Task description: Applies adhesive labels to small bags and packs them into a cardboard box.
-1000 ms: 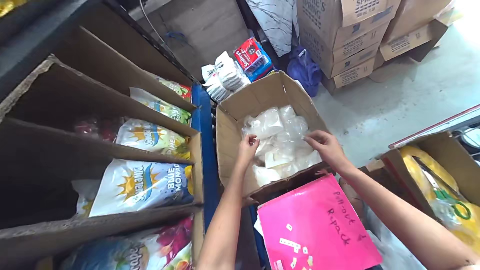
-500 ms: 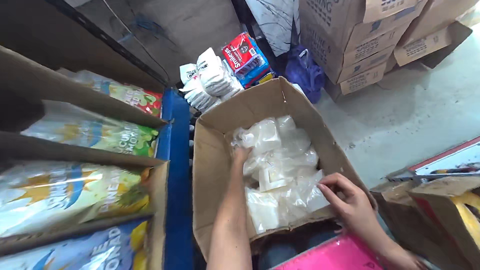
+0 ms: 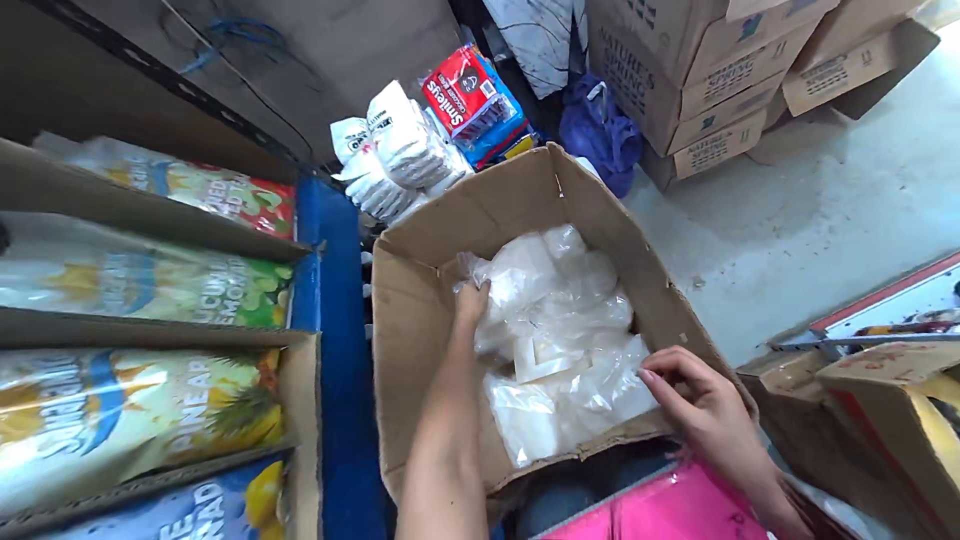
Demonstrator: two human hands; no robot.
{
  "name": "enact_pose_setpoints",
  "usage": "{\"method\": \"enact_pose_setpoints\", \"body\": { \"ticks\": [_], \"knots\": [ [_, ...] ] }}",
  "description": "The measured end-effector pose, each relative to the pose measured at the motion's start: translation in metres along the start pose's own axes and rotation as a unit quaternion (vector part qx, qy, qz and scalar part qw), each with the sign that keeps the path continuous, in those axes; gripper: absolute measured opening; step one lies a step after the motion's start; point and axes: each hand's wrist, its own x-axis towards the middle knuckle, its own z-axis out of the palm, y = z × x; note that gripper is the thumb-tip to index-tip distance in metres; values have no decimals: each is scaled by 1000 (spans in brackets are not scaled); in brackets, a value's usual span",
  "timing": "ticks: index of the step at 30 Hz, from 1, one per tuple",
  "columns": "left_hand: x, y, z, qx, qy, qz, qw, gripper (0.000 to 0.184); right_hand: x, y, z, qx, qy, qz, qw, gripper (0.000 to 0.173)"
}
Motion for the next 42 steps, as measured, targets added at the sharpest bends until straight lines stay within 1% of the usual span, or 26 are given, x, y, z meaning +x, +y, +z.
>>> {"method": "enact_pose_setpoints", "body": {
  "ticks": [4,7,9,12,14,15,18,20,22,23,25,27,29,32,35,37,39,40,41,42],
  "knots": [
    [-44,42,-24,-7,7,109,994,46,-3,-5,-6,10,-31,17,999,21],
    [-100,73,-41,-44,13,167,985,46,-5,-23,-17,86,-43,93,991,18],
    [-145,79,-59,-106,29,199,974,45,-13,-36,-27,139,-35,107,984,12],
    [-215,80,-94,-201,44,238,949,36,-35,-54,-43,165,-48,103,980,11],
    [-261,85,-113,-279,40,274,919,24,-52,-64,-53,183,-63,87,977,11],
    [-284,89,-119,-323,32,295,899,21,-61,-71,-58,192,-68,77,976,11],
    [-330,89,-125,-409,-13,373,833,30,-89,-95,-73,221,-84,45,971,11],
    [-346,86,-115,-428,-35,404,808,33,-104,-108,-81,241,-100,22,965,11],
    [-353,82,-94,-429,-59,400,808,33,-114,-113,-86,253,-116,8,960,10],
    [-352,79,-80,-431,-85,393,808,30,-118,-114,-88,253,-121,10,960,10],
    [-346,69,-50,-416,-142,383,812,23,-124,-113,-91,253,-122,24,959,11],
    [-342,59,-30,-409,-160,360,823,23,-127,-111,-93,255,-118,46,959,11],
    [-341,48,-28,-422,-144,326,834,24,-126,-109,-91,256,-115,71,957,11],
    [-343,41,-39,-381,-120,283,872,17,-119,-103,-79,251,-125,101,955,11],
    [-343,32,-42,-371,-100,234,893,13,-111,-92,-60,240,-127,132,953,11],
    [-342,27,-43,-366,-86,199,905,20,-109,-84,-50,236,-122,152,952,11],
    [-343,22,-44,-349,-94,171,917,44,-112,-81,-46,237,-119,163,950,10],
    [-343,22,-44,-338,-101,158,922,54,-113,-80,-46,239,-120,164,950,10],
    [-343,21,-44,-325,-112,147,928,58,-115,-80,-46,239,-121,164,949,10],
    [-342,22,-43,-311,-123,138,932,58,-116,-81,-47,238,-123,164,950,10]
  ]
}}
